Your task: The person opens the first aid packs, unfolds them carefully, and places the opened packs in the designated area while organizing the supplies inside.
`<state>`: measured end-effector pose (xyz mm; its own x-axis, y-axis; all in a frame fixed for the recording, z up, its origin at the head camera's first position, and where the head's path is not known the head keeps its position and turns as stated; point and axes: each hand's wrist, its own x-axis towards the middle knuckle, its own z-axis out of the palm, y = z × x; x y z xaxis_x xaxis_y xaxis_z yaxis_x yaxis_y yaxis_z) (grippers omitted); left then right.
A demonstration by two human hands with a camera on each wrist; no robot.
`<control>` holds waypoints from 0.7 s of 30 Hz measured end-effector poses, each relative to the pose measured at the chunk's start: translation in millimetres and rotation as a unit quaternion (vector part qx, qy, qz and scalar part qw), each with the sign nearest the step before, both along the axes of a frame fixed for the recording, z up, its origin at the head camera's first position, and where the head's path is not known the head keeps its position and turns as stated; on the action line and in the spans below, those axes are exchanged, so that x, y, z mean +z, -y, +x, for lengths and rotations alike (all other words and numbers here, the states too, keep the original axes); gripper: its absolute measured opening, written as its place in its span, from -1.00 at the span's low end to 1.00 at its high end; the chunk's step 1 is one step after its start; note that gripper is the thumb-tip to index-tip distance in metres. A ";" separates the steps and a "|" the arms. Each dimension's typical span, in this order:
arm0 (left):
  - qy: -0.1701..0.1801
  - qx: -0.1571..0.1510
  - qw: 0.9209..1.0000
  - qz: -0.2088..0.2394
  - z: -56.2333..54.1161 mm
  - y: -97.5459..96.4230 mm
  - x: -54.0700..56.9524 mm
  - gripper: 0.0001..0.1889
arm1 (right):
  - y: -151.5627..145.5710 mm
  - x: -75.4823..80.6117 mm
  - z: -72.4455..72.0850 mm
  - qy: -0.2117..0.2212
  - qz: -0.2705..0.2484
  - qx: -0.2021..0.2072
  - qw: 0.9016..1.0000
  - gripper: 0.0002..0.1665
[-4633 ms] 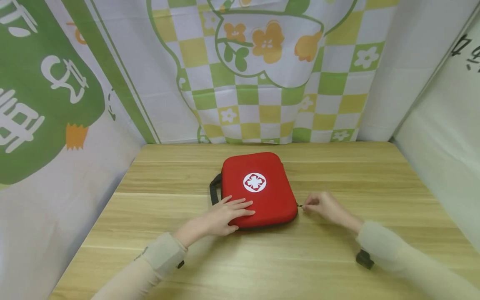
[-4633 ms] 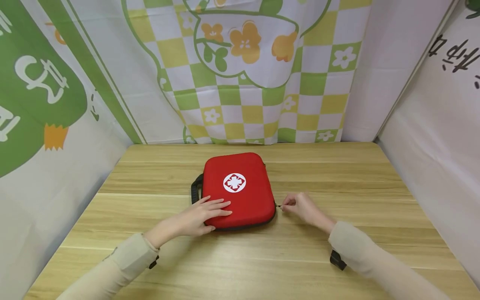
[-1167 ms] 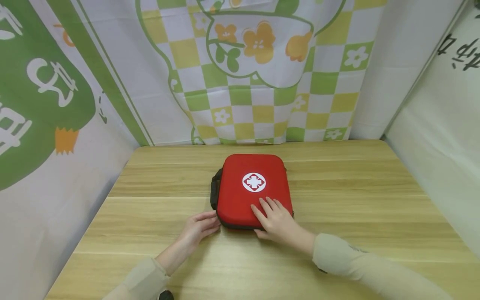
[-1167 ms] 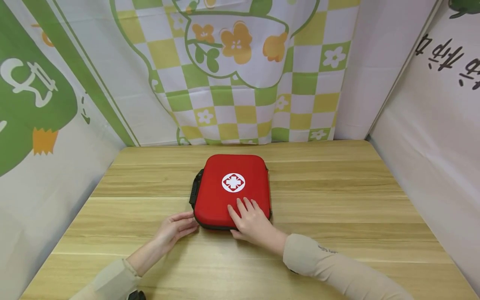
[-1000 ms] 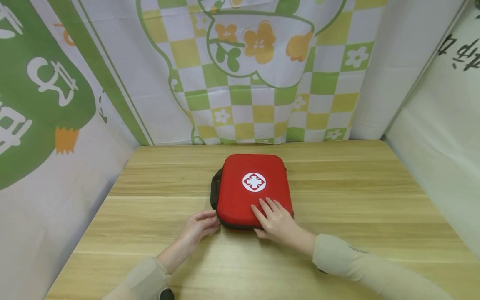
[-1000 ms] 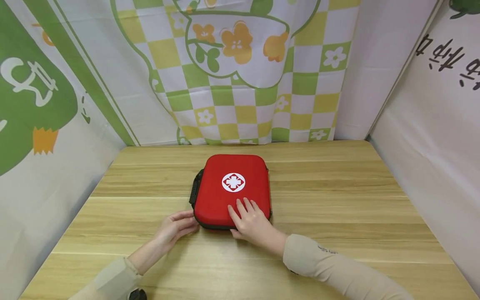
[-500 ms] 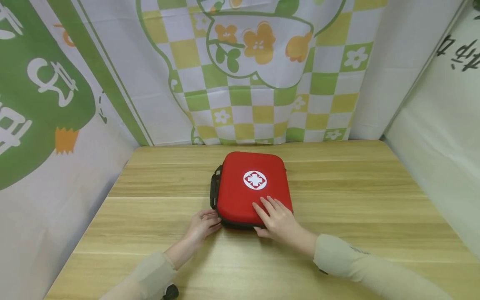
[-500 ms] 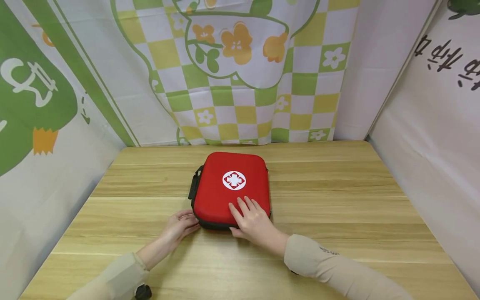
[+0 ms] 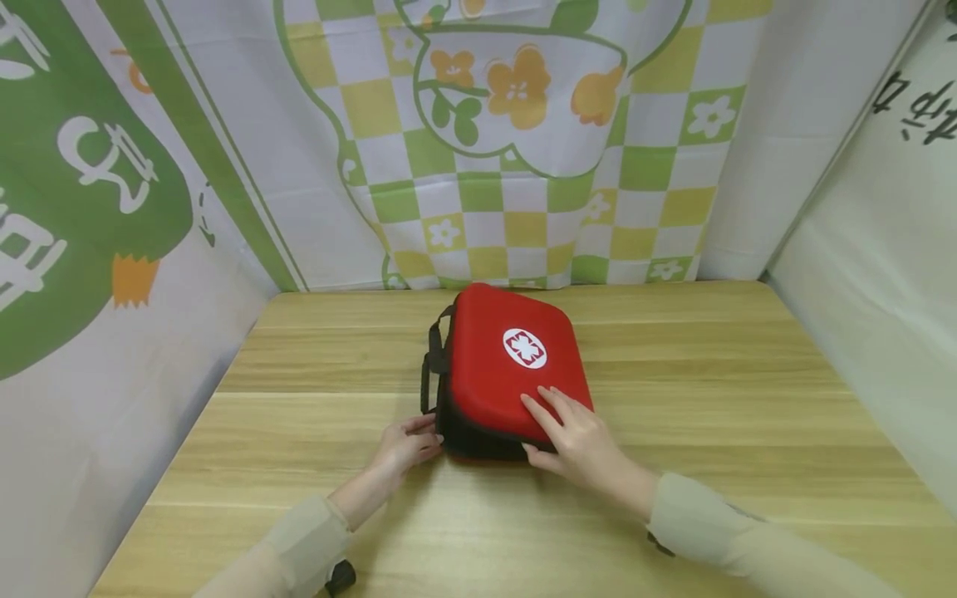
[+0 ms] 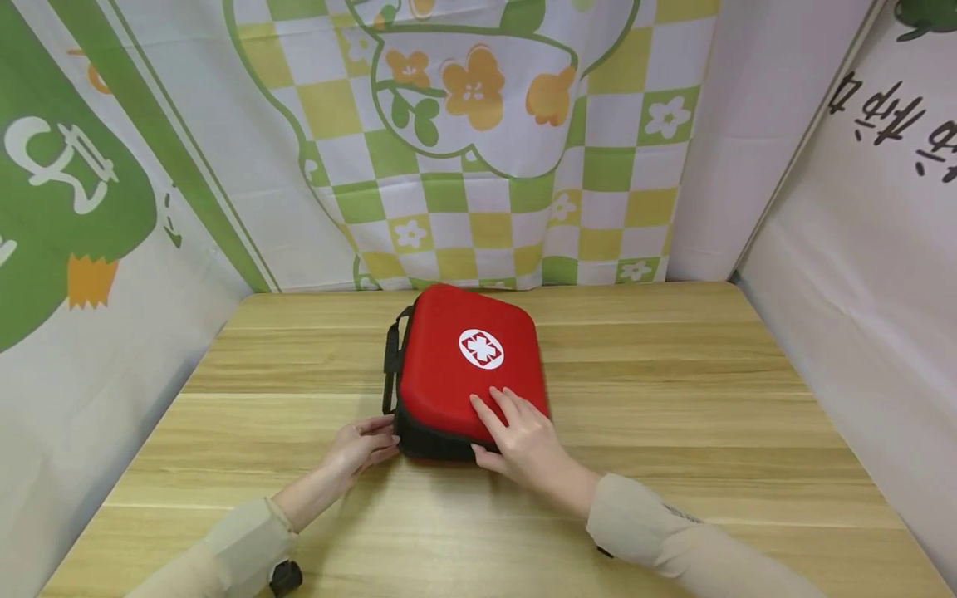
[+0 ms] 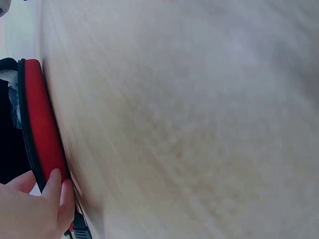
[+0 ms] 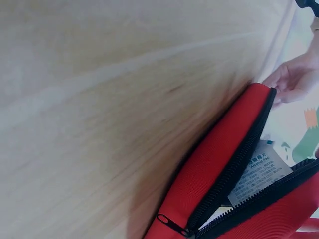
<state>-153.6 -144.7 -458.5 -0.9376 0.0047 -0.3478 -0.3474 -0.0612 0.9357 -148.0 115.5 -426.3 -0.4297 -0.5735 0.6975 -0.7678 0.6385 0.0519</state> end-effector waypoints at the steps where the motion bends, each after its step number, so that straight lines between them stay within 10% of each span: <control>1: 0.001 -0.003 1.000 -0.003 -0.1 0.2 0.3 -0.50 | -1.6 1.4 1.0 0.007 -0.006 0.000 1.000 -0.27; 21: 0.024 -0.021 0.999 -0.006 -1.9 4.0 3.9 -0.50 | -31.0 27.1 14.3 0.060 -0.138 -0.042 0.988 -0.27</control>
<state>-155.5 -148.7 -454.6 -0.9188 0.0395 -0.3926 -0.3939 -0.0335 0.9185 -133.8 146.5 -399.1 -0.5576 -0.3266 0.7632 -0.7009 0.6779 -0.2220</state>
